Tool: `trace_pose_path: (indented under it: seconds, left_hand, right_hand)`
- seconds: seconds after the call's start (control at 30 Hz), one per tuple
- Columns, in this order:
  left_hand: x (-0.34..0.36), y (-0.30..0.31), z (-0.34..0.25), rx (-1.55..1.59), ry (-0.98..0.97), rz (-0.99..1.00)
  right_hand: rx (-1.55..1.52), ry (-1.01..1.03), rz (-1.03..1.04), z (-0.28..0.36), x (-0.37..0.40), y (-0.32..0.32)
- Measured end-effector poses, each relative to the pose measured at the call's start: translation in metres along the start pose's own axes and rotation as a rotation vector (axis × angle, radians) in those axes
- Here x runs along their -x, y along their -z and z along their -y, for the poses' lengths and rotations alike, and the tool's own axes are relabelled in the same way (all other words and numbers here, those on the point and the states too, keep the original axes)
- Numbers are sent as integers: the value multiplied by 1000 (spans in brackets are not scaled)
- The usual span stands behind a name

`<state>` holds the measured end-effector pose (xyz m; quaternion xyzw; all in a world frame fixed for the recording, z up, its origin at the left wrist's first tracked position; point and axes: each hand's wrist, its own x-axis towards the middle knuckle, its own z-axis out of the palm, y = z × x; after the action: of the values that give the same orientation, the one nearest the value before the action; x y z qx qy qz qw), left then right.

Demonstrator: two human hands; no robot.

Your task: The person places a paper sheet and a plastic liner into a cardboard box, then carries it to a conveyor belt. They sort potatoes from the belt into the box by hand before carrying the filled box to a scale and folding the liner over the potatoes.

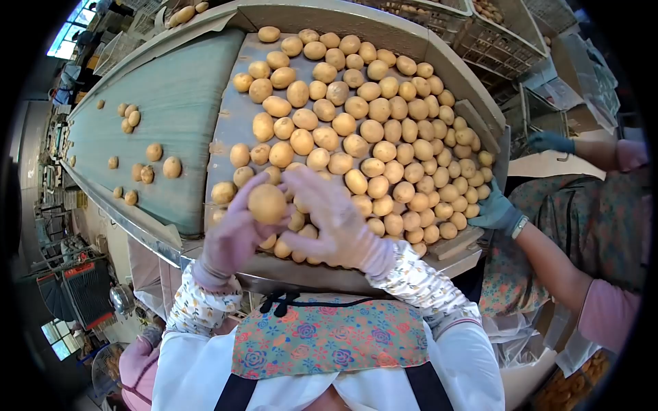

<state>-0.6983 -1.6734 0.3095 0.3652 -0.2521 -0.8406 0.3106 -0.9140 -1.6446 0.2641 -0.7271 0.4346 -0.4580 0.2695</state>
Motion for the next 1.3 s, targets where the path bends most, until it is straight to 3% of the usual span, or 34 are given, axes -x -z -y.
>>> trace_pose_path:
  seconds: [0.03,0.1,0.17,0.2,0.27,0.3,0.37,0.43,0.5,0.57,0.63,0.7,0.73,0.77,0.8,0.87,0.9,0.97,1.03,1.1,1.2,1.3]
  left_hand:
    - [-2,-2,4,-328,6,81]
    - [11,-11,5,-331,95,189]
    - [28,11,-10,-837,2,95]
    - [36,23,-16,-1083,-32,54]
    - [35,42,-21,-1528,-365,-296]
    - [28,69,-18,-1934,-646,-395]
    - [14,82,-15,-1959,-513,-434]
    - [0,85,-12,-2005,-378,-475]
    - [-7,86,-13,-1938,-452,-404]
    - [-4,80,-13,-1958,-460,-393]
    - [2,69,-5,-1956,-480,-394]
    - [5,38,0,-1991,-620,-291]
    - [7,21,6,-2004,-690,-243]
    - [7,4,15,-1797,-670,-143]
    - [9,-12,23,-1594,-558,-73]
    - [5,-34,38,-919,-79,-11]
    - [-5,-38,50,-460,75,16]
    - [-9,-39,47,-172,223,-17]
    - [-10,-25,46,34,246,60]
    - [-11,-16,49,154,227,83]
    - [-13,-15,49,181,250,74]
    - [-5,-29,48,33,227,-41]
  right_hand:
    - [-88,9,23,5,-5,-9]
    - [-67,-58,137,-11,10,-22]
    - [-412,-305,40,-29,29,-30]
    - [-753,-603,111,-28,35,-14]
    - [-828,-750,64,-23,37,-3]
    - [-964,-787,11,-30,47,2]
    - [-1382,-897,-98,-38,56,9]
    - [-1430,-890,-120,-40,60,12]
    - [-1373,-771,-296,-34,61,9]
    - [-1578,-833,-209,-33,70,24]
    - [-1674,-752,-260,-34,75,28]
    - [-1753,-692,-363,-34,81,31]
    - [-1640,-675,-396,-27,80,30]
    - [-1531,-652,-416,-22,76,30]
    - [-935,-488,-307,-22,76,25]
    - [-482,-315,-26,-18,70,21]
    - [-505,-352,-21,-10,64,21]
    - [-560,-428,-3,1,60,22]
    - [297,-257,-23,-15,70,29]
    - [462,-289,230,-22,91,18]
    - [538,-152,267,-51,96,31]
    - [452,-219,-102,-64,108,20]
